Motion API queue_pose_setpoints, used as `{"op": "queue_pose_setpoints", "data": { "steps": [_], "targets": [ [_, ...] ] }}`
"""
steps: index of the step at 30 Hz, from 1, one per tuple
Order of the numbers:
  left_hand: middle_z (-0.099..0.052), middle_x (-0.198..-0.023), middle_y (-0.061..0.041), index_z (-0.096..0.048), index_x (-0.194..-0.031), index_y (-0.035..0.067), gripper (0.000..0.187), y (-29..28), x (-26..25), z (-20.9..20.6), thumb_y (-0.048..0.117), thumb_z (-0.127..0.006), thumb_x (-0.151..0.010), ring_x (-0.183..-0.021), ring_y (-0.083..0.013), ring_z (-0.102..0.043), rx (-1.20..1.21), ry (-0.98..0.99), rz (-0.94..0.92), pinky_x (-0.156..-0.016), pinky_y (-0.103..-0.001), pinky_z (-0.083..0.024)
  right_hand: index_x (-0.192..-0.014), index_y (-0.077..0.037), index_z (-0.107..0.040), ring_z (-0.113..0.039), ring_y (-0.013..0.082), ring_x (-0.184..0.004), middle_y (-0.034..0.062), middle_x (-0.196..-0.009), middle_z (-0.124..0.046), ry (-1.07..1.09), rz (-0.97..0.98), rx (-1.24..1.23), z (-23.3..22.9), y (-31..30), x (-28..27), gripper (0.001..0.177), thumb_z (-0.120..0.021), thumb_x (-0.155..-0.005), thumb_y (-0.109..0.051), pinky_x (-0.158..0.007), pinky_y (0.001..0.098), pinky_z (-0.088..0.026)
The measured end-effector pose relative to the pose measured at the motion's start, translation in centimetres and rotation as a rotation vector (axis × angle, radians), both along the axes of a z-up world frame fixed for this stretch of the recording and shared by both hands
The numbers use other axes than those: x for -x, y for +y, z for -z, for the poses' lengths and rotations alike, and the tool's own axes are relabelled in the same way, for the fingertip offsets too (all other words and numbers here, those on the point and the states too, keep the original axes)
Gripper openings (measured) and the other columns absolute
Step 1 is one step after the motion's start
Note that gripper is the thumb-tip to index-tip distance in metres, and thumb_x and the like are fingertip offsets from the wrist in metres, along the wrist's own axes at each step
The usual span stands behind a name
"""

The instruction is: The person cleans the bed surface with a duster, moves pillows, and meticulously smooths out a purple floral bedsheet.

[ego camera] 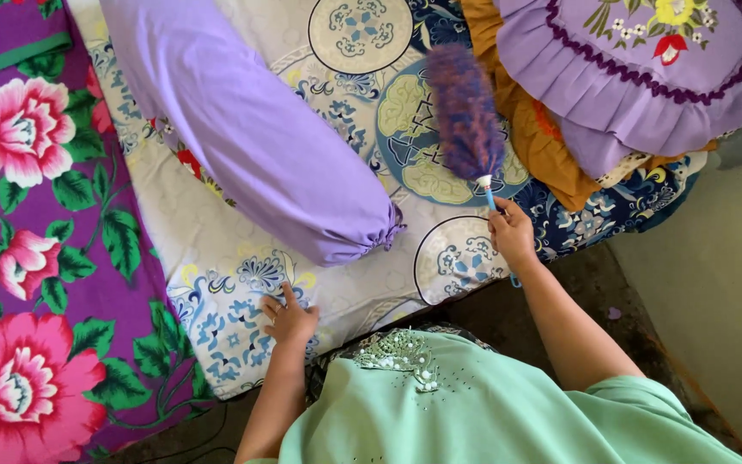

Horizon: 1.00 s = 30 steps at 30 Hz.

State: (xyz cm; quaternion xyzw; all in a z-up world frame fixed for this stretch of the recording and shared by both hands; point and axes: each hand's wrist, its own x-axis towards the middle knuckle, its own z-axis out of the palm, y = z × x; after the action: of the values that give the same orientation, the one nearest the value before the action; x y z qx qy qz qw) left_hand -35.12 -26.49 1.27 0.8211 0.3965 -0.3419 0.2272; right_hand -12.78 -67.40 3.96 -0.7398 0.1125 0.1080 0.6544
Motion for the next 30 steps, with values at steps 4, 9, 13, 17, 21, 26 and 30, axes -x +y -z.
{"op": "queue_pose_setpoints", "data": {
  "steps": [4,9,13,17,21,26,30],
  "targets": [
    [0.007,-0.169,-0.031,0.003,-0.168,0.022,0.086,0.2,0.4,-0.4,0.045,-0.048,-0.102,-0.157,-0.0449,0.007,0.012,-0.019,0.023,-0.12,-0.068,-0.009,-0.131,-0.007,-0.062,-0.046,0.0138,-0.035,0.0075,-0.058,-0.056,0.011,-0.039,0.15,-1.8,2.0,2.3,0.03,-0.057,-0.101,-0.008,-0.028,0.0281,-0.034],
    [0.008,-0.17,-0.03,0.003,-0.168,0.02,0.09,1.3,2.0,-1.3,0.044,-0.051,-0.101,-0.158,-0.044,0.007,0.062,-0.026,0.107,-0.122,-0.065,-0.011,-0.122,-0.009,-0.068,-0.046,0.0161,-0.032,0.0085,-0.053,-0.054,0.091,-0.129,0.124,-0.4,1.2,5.2,0.025,-0.061,-0.099,-0.009,-0.027,0.0267,-0.036],
    [0.009,-0.171,-0.026,0.002,-0.168,0.021,0.087,1.9,3.8,-2.5,0.043,-0.05,-0.102,-0.157,-0.0443,0.012,0.089,-0.026,0.119,-0.12,-0.07,-0.005,-0.127,-0.008,-0.064,-0.046,0.0135,-0.037,0.0063,-0.057,-0.052,0.04,-0.003,0.127,0.7,1.8,7.4,0.025,-0.054,-0.104,-0.011,-0.03,0.0266,-0.038],
    [0.014,-0.171,-0.024,0.005,-0.168,0.023,0.094,3.0,6.5,-0.9,0.051,-0.053,-0.099,-0.156,-0.0476,0.013,0.027,-0.009,0.106,-0.118,-0.074,-0.005,-0.124,-0.01,-0.061,-0.045,0.0156,-0.034,0.0056,-0.056,-0.052,0.078,0.155,0.144,2.9,3.3,10.8,0.021,-0.055,-0.105,-0.012,-0.027,0.0284,-0.037],
    [0.016,-0.171,-0.02,0.005,-0.168,0.029,0.094,4.8,9.3,-1.3,0.054,-0.054,-0.099,-0.156,-0.0477,0.011,0.03,0.0,0.083,-0.117,-0.075,-0.009,-0.123,-0.009,-0.062,-0.042,0.0133,-0.035,0.0062,-0.057,-0.049,0.161,0.181,0.006,-0.3,5.7,14.1,0.021,-0.055,-0.104,-0.011,-0.026,0.0249,-0.034],
    [0.015,-0.171,-0.021,0.007,-0.168,0.03,0.093,6.6,12.6,0.5,0.047,-0.054,-0.1,-0.155,-0.0496,0.011,0.0,-0.013,0.095,-0.115,-0.077,-0.011,-0.13,-0.007,-0.061,-0.045,0.012,-0.04,0.0075,-0.06,-0.05,-0.087,0.104,-0.051,-4.5,8.9,16.7,0.026,-0.055,-0.104,-0.006,-0.033,0.0244,-0.04],
    [0.015,-0.171,-0.024,0.003,-0.168,0.025,0.092,7.2,14.7,0.9,0.043,-0.057,-0.101,-0.155,-0.0512,0.009,0.03,-0.057,0.086,-0.116,-0.076,-0.013,-0.126,-0.006,-0.068,-0.053,0.0153,-0.044,0.009,-0.059,-0.058,-0.145,-0.152,-0.003,-2.1,11.5,19.5,0.026,-0.06,-0.102,-0.007,-0.037,0.0278,-0.048]
  ]
}}
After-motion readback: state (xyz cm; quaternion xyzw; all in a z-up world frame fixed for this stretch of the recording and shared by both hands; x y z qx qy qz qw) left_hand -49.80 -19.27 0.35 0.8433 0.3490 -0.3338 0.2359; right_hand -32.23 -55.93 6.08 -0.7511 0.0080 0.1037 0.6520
